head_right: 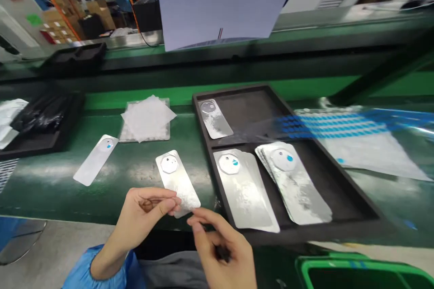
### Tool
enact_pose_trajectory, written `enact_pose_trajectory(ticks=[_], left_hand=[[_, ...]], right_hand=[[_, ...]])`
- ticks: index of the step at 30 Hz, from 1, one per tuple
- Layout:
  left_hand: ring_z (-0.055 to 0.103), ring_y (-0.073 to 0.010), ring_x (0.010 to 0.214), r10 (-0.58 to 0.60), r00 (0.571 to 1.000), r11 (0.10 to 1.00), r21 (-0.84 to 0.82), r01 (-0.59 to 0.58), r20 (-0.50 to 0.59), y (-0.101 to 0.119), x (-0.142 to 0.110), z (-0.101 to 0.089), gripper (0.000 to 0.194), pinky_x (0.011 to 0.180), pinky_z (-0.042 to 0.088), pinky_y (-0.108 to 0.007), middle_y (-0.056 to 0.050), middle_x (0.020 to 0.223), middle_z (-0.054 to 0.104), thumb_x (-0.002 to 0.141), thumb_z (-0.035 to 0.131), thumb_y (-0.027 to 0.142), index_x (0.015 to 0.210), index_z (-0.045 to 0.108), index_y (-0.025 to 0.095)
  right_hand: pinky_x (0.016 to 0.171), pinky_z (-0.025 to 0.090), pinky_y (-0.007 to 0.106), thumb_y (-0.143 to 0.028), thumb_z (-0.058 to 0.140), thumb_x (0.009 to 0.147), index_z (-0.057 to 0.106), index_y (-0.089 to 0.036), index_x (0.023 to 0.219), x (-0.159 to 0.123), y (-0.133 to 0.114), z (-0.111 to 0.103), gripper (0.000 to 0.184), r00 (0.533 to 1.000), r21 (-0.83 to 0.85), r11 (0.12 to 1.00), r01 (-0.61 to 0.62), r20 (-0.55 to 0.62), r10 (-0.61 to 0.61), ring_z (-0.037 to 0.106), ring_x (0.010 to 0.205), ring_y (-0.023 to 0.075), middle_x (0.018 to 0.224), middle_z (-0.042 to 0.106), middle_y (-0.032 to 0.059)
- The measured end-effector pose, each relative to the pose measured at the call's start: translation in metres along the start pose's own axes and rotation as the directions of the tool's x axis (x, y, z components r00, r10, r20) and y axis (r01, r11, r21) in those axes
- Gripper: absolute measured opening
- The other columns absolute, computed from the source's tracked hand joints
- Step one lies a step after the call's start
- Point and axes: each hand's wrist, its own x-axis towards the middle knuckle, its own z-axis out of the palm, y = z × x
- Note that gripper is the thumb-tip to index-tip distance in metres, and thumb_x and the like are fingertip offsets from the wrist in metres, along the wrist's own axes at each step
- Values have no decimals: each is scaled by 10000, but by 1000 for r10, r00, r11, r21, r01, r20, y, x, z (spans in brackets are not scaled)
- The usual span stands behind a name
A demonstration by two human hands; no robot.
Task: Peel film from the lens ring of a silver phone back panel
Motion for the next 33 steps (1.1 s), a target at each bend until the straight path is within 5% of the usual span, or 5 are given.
enact_pose_trajectory(ticks=[4, 15, 22, 28, 33], left_hand=[[796, -217, 781, -56, 997, 983, -170, 63, 48, -14, -6, 12, 316, 740, 659, -213, -102, 846, 791, 782, 906, 389, 957, 835, 136], [799, -201, 833, 101, 992, 986, 124, -110, 78, -18, -14, 13, 165, 788, 654, -218, -17, 918, 797, 886, 810, 210, 1037, 843, 266], [775, -147, 814, 363, 911, 894, 203, -399, 193, -19, -12, 8, 257, 795, 627, -225, 21, 928, 805, 909, 770, 102, 1053, 833, 306], [757, -144, 771, 568, 809, 780, 214, -588, 152, -30, -8, 10, 141, 747, 620, -211, -27, 882, 799, 900, 767, 77, 986, 819, 176], [724, -138, 802, 620, 774, 711, 327, -622, 126, -34, -4, 8, 112, 763, 598, -215, -43, 892, 780, 872, 806, 101, 978, 796, 136]], right_hand=[[424, 448, 210, -470, 767, 918, 778, -200, 974, 8, -10, 6, 275, 998, 123, 990, -63, 30, 60, 530, 452, 119, 688, 691, 30], [510, 486, 163, -404, 722, 966, 738, -200, 855, 12, -8, -2, 232, 993, 194, 978, -72, 111, 52, 621, 634, 119, 866, 666, 43], [579, 520, 145, -405, 648, 1022, 724, -199, 915, 27, 0, -17, 244, 922, 136, 986, -95, 386, 36, 633, 633, 116, 797, 671, 19], [627, 503, 197, -553, 681, 977, 749, -177, 940, 27, 8, -16, 383, 861, 94, 949, -300, 455, 227, 598, 693, 148, 812, 677, 51], [587, 440, 210, -623, 629, 979, 703, -176, 862, 33, 1, -14, 468, 850, 18, 961, -277, 471, 237, 525, 684, 148, 764, 606, 41]])
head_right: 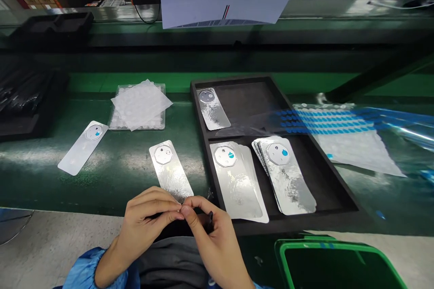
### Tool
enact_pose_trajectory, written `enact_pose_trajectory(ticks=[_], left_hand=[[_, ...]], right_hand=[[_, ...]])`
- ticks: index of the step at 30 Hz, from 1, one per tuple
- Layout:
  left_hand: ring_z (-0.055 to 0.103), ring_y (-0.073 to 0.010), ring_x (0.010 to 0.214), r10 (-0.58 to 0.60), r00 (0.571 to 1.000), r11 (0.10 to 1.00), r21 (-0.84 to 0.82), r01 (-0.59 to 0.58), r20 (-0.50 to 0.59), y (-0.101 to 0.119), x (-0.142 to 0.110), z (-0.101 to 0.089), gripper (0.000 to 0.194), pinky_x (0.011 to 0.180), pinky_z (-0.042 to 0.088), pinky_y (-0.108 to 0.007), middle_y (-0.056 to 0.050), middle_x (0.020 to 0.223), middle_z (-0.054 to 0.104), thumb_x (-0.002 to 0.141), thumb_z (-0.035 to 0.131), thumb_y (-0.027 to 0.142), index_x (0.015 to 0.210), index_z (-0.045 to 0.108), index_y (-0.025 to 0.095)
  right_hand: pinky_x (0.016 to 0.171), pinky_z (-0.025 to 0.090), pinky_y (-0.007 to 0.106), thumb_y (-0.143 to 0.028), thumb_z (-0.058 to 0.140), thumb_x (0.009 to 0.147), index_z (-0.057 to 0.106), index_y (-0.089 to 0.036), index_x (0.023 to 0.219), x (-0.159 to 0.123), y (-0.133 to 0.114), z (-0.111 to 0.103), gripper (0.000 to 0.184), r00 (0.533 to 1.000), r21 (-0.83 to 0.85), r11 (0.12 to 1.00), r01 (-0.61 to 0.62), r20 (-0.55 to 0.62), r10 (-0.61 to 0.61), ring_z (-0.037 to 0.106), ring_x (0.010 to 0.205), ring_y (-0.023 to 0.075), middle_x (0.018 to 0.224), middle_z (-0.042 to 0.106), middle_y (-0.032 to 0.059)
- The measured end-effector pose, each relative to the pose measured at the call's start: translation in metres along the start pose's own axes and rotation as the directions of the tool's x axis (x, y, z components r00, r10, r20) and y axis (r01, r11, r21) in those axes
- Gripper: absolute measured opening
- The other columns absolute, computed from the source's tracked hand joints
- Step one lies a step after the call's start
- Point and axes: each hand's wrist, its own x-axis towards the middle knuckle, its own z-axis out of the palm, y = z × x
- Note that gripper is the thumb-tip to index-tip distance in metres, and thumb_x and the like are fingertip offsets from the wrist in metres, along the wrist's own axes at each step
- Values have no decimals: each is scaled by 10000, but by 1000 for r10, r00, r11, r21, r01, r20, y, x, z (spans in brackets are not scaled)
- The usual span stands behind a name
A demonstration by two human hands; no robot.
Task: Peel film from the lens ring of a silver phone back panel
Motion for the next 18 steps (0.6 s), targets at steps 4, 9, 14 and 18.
enact_pose_trajectory(ticks=[4, 9, 14, 18], left_hand=[[736, -140, 849, 60, 997, 998, -6, -60, 52, -1, 5, -5, 133, 805, 597, -216, -54, 947, 790, 899, 778, 115, 1032, 784, 125], [735, -119, 788, -3, 1000, 999, -36, 3, 16, 0, 6, -7, 99, 768, 592, -179, -27, 877, 786, 847, 818, 85, 931, 795, 133], [736, -119, 768, -16, 1000, 997, -70, 17, 13, -1, 5, -6, 99, 755, 593, -172, -30, 854, 784, 833, 824, 71, 912, 796, 124], [731, -119, 754, -32, 999, 996, -81, 33, 16, -2, 6, -7, 102, 742, 592, -175, -27, 844, 783, 829, 830, 73, 908, 796, 128]], right_hand=[[664, 494, 225, -656, 632, 953, 701, -163, 837, 5, -11, 0, 511, 1000, -14, 1000, 10, 18, -9, 588, 724, 166, 791, 650, 64], [787, 544, 271, -671, 703, 897, 692, -175, 784, 7, -15, 0, 509, 998, 86, 994, -67, 20, 65, 605, 755, 208, 510, 322, -28], [693, 528, 230, -663, 705, 895, 691, -158, 784, 7, -21, -2, 517, 997, 55, 997, -56, 50, 54, 566, 663, 153, 632, 539, 24], [629, 493, 206, -622, 671, 922, 689, -161, 784, 10, -22, -3, 482, 998, -26, 999, -25, 56, 27, 598, 676, 156, 737, 663, 67]])
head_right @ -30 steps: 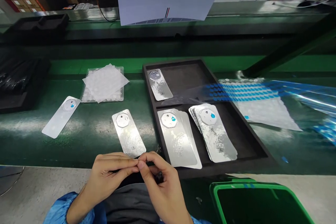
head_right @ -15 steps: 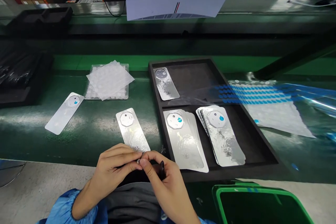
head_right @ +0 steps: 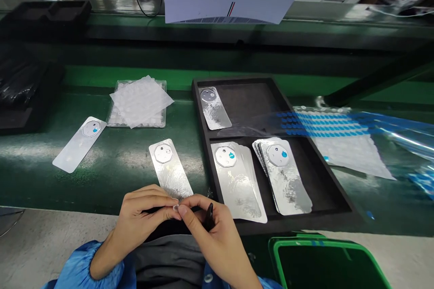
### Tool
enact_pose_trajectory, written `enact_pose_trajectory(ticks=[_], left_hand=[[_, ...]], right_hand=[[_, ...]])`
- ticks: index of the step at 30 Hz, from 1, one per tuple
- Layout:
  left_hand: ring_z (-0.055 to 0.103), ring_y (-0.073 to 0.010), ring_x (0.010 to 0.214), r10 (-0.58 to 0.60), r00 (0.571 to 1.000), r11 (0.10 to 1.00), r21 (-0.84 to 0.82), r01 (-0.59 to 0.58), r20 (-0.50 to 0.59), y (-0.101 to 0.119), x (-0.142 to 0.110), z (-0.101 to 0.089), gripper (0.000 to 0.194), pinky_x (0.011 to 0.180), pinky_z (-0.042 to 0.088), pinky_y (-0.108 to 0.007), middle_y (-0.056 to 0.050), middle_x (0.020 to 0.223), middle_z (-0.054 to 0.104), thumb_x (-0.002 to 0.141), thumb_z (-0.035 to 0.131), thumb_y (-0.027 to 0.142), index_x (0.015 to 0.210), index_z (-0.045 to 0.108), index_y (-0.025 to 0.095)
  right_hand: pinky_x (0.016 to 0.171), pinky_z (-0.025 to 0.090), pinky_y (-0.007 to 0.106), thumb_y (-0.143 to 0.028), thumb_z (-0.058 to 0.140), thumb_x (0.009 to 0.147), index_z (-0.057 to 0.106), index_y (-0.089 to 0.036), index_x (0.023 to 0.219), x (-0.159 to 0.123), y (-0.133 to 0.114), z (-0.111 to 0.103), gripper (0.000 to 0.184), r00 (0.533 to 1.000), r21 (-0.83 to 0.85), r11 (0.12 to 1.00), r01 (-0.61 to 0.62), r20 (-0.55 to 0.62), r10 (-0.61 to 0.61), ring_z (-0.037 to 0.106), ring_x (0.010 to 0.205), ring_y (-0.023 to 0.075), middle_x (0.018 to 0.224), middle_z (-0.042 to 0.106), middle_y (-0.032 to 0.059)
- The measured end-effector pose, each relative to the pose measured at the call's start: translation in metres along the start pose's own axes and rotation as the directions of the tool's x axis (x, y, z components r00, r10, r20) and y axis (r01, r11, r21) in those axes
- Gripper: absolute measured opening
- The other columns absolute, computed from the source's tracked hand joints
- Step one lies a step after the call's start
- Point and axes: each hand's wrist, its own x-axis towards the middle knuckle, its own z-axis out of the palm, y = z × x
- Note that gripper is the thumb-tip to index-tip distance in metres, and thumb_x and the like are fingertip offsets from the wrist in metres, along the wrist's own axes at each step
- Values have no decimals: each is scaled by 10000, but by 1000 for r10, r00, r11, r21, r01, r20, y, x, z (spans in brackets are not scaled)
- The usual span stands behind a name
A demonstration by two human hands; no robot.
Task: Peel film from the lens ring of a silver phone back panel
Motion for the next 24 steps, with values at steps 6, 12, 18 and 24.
enact_pose_trajectory(ticks=[6, 12, 18, 24], left_hand=[[739, -119, 777, -6, 1000, 1000, 22, 6, 2, -1, 0, -3, 124, 748, 597, -178, -25, 887, 791, 851, 819, 98, 967, 793, 136], [732, -200, 1014, 155, 988, 841, 525, -126, -11, -17, 1, -14, 135, 914, 550, -345, -20, 1085, 781, 980, 702, 145, 1102, 742, 188], [627, -310, 1303, 46, 998, 671, 739, -68, 50, -32, 4, -25, 189, 1180, 380, -604, -73, 1374, 675, 1058, 574, 223, 1169, 727, 225], [615, -324, 1312, -72, 997, 674, 738, 19, 40, -33, 4, -21, 252, 1163, 394, -675, -97, 1416, 640, 1083, 510, 270, 1175, 741, 229]], right_hand=[[593, 449, 239, -585, 612, 958, 719, -170, 828, 2, -4, -3, 448, 999, -149, 989, 18, 31, -13, 553, 641, 158, 721, 660, 53], [495, 376, 249, -528, 601, 914, 743, -160, 811, 38, -29, -12, 407, 991, -342, 934, 100, -50, -125, 508, 546, 146, 634, 626, 41], [463, 313, 259, -483, 566, 852, 722, -153, 723, 106, -40, -14, 387, 980, -483, 855, 188, 31, -197, 402, 477, 120, 559, 555, 22], [491, 325, 266, -468, 558, 898, 731, -151, 761, 120, -37, -9, 386, 984, -545, 819, 179, 77, -163, 452, 525, 132, 642, 652, 47]])
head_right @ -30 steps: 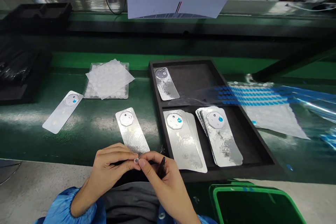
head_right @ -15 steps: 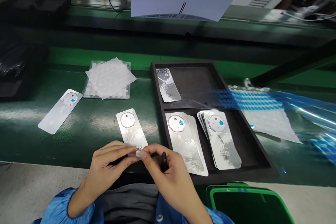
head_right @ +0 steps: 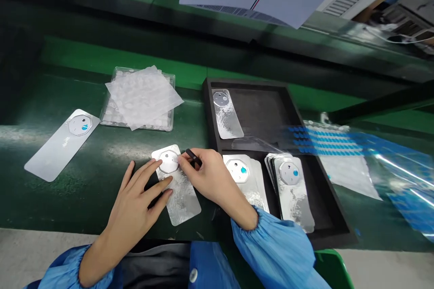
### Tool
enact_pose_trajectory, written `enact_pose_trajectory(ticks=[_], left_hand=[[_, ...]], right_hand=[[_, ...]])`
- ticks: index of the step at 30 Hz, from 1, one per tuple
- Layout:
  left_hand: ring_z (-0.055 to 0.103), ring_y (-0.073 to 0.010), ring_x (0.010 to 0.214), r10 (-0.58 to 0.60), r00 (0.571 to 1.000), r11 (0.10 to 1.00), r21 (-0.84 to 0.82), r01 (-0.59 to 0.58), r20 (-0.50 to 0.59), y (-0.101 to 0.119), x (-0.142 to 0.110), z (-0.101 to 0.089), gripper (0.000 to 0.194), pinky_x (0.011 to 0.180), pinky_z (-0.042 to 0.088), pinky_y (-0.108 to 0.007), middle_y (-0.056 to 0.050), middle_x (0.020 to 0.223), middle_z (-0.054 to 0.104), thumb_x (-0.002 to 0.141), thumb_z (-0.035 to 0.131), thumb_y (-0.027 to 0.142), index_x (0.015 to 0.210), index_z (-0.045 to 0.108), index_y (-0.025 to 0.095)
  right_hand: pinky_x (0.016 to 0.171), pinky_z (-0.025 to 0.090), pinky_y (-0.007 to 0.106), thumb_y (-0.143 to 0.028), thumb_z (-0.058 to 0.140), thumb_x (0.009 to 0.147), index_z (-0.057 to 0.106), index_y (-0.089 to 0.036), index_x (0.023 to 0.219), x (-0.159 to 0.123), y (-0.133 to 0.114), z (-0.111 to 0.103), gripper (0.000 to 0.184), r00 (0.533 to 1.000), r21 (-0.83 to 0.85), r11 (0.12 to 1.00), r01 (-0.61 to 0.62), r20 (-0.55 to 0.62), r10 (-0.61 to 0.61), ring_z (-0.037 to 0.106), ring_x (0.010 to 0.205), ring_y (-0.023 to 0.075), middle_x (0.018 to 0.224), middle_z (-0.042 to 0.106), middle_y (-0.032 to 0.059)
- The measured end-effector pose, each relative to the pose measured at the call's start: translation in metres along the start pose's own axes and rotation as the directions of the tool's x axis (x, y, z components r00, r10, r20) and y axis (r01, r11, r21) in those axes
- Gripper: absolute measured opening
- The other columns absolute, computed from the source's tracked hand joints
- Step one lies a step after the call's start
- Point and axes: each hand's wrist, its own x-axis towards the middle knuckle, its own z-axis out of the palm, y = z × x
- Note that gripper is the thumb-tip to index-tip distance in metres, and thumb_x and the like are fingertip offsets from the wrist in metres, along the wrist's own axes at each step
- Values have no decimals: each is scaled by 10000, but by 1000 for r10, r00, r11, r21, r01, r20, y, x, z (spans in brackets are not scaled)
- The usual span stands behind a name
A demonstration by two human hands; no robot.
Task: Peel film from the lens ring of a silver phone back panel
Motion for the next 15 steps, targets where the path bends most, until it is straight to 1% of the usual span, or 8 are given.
enact_pose_trajectory(ticks=[4, 11, 15], left_hand=[[621, -306, 1292, -22, 1000, 1000, -20, 22, 2, 1, 3, -1, 234, 1220, 315, -657, -84, 1387, 655, 1077, 522, 262, 1138, 744, 220], [578, -255, 1331, -51, 998, 998, -31, 52, 23, 2, 3, -1, 238, 1300, 150, -531, -60, 1386, 647, 1086, 510, 267, 1123, 742, 232], [559, -239, 1353, -59, 998, 998, -35, 60, 31, 2, 1, 0, 245, 1309, 99, -491, -50, 1396, 640, 1091, 500, 270, 1129, 740, 236]], right_hand=[[507, 344, 272, -469, 561, 914, 738, -147, 777, 1, 1, 3, 392, 999, -21, 999, -34, 15, 34, 471, 545, 139, 654, 653, 46], [536, 388, 283, -477, 556, 931, 742, -139, 808, 1, 6, 5, 405, 998, -28, 998, -64, 25, 65, 510, 588, 152, 717, 677, 60], [540, 396, 287, -486, 553, 946, 751, -141, 837, 1, 8, 5, 413, 997, -22, 998, -67, 36, 67, 537, 607, 159, 744, 685, 61]])
